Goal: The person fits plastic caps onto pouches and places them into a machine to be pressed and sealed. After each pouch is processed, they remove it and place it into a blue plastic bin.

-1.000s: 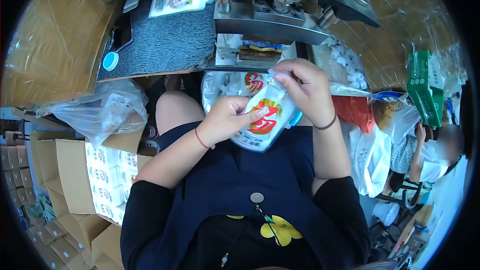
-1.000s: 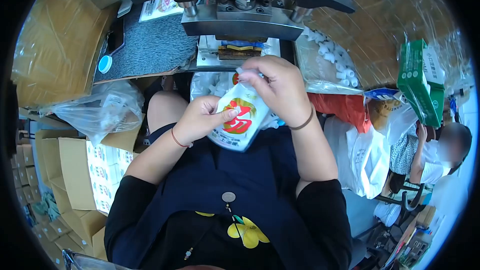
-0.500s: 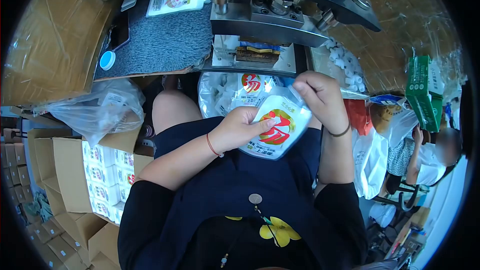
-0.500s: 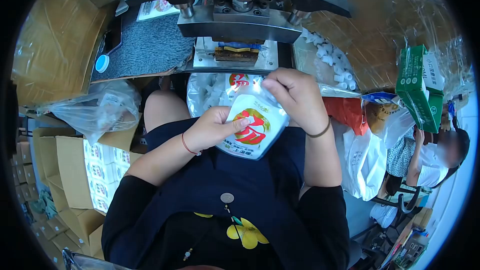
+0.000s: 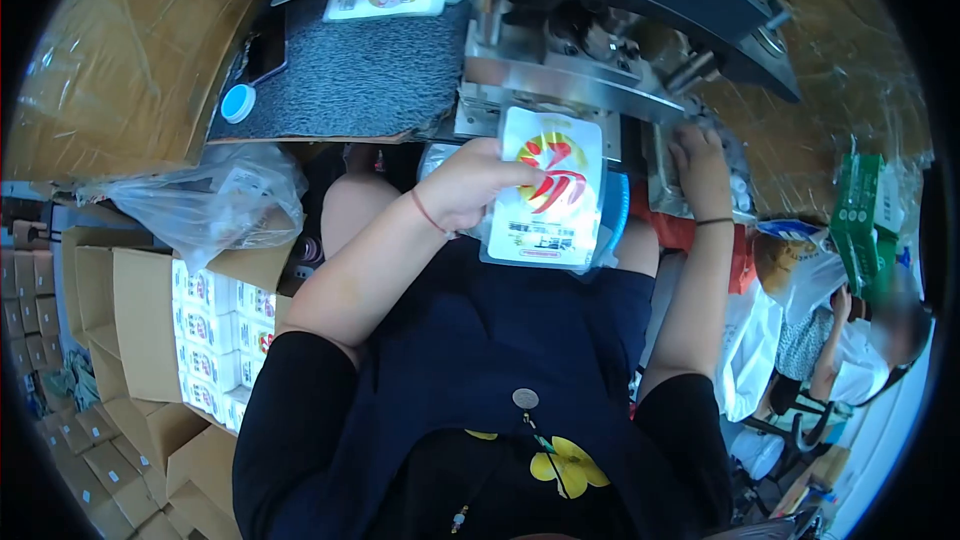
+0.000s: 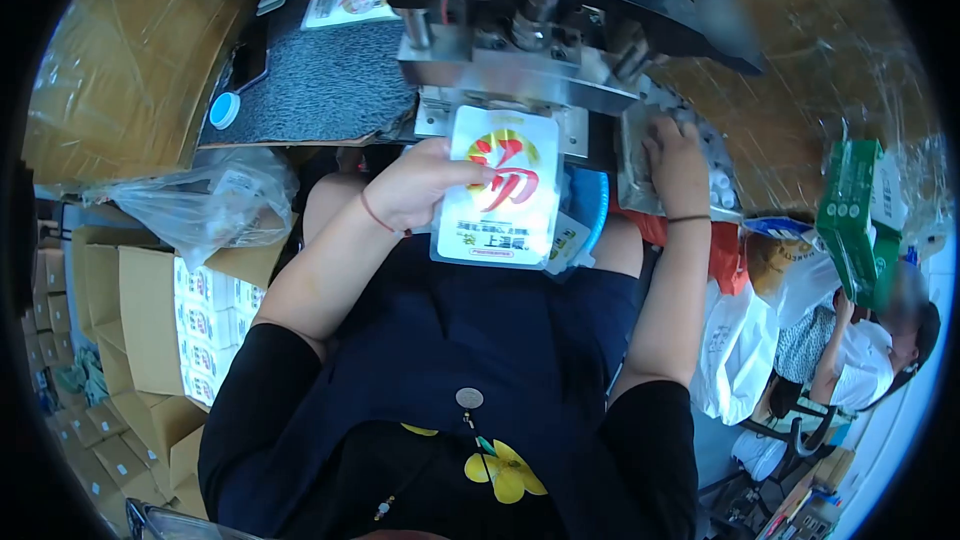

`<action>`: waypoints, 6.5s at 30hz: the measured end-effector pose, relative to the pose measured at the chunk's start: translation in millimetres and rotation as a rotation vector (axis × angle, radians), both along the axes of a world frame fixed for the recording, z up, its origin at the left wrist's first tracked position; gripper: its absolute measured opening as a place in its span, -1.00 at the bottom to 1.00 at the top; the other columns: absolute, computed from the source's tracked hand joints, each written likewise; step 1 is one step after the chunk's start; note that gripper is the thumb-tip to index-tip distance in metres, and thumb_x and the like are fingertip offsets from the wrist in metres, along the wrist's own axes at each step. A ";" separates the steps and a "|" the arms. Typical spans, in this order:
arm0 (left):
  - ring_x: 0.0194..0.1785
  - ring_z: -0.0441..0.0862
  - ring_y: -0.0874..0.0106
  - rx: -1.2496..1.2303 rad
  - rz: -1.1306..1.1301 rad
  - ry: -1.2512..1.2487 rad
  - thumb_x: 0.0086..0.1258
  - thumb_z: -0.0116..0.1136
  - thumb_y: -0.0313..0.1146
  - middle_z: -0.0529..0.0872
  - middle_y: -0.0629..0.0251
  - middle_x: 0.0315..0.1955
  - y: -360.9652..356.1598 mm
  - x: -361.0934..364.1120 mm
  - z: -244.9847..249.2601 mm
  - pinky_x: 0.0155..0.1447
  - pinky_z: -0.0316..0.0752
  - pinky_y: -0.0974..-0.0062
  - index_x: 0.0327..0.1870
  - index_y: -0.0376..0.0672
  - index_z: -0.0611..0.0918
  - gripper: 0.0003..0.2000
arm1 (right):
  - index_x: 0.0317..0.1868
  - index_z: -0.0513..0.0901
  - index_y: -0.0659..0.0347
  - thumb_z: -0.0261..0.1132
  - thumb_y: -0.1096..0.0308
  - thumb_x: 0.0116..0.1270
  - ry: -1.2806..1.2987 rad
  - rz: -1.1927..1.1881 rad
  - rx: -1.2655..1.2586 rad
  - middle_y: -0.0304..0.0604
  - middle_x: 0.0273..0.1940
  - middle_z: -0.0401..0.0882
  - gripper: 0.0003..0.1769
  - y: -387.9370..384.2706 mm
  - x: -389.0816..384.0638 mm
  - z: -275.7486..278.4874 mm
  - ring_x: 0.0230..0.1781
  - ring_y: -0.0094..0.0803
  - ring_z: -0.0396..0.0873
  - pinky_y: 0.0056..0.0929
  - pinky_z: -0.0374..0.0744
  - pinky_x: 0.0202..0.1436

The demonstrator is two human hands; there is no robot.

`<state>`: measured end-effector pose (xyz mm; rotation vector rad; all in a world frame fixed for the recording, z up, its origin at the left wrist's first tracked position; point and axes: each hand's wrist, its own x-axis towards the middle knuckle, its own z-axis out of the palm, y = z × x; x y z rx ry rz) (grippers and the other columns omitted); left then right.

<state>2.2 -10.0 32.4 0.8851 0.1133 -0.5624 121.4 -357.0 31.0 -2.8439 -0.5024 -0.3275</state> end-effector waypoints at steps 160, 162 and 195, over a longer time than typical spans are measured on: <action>0.01 0.79 0.28 0.277 0.081 -0.103 0.42 0.29 -0.49 0.74 -0.01 0.09 7.2 0.6 -1.7 0.07 0.70 0.32 0.26 -0.39 0.54 -0.59 | -0.03 0.58 0.21 0.07 0.19 0.68 0.798 0.146 0.746 -0.26 -0.28 0.54 -0.73 78.5 -135.3 40.5 -0.33 -0.58 0.53 -0.54 0.54 -0.21; -0.02 0.79 0.27 0.755 0.295 -0.299 0.47 0.26 -0.42 0.73 -0.03 0.11 21.4 3.5 -8.0 -0.03 0.69 0.34 0.32 -0.36 0.49 -0.56 | -0.08 0.63 0.20 0.12 0.13 0.65 0.394 0.278 0.640 -0.22 -0.35 0.64 -0.69 75.9 -134.9 18.2 -0.35 -0.57 0.60 -0.55 0.54 -0.26; 0.05 0.76 0.44 0.062 -0.152 -0.063 0.43 0.34 -0.48 0.79 0.16 0.03 -24.6 -49.9 -16.6 0.19 0.62 0.45 0.15 -0.34 0.67 -0.69 | 0.22 0.62 0.16 0.23 0.25 0.49 -0.002 0.063 0.055 0.12 0.11 0.62 -0.64 27.3 -58.3 63.1 0.12 0.10 0.60 -0.08 0.58 0.14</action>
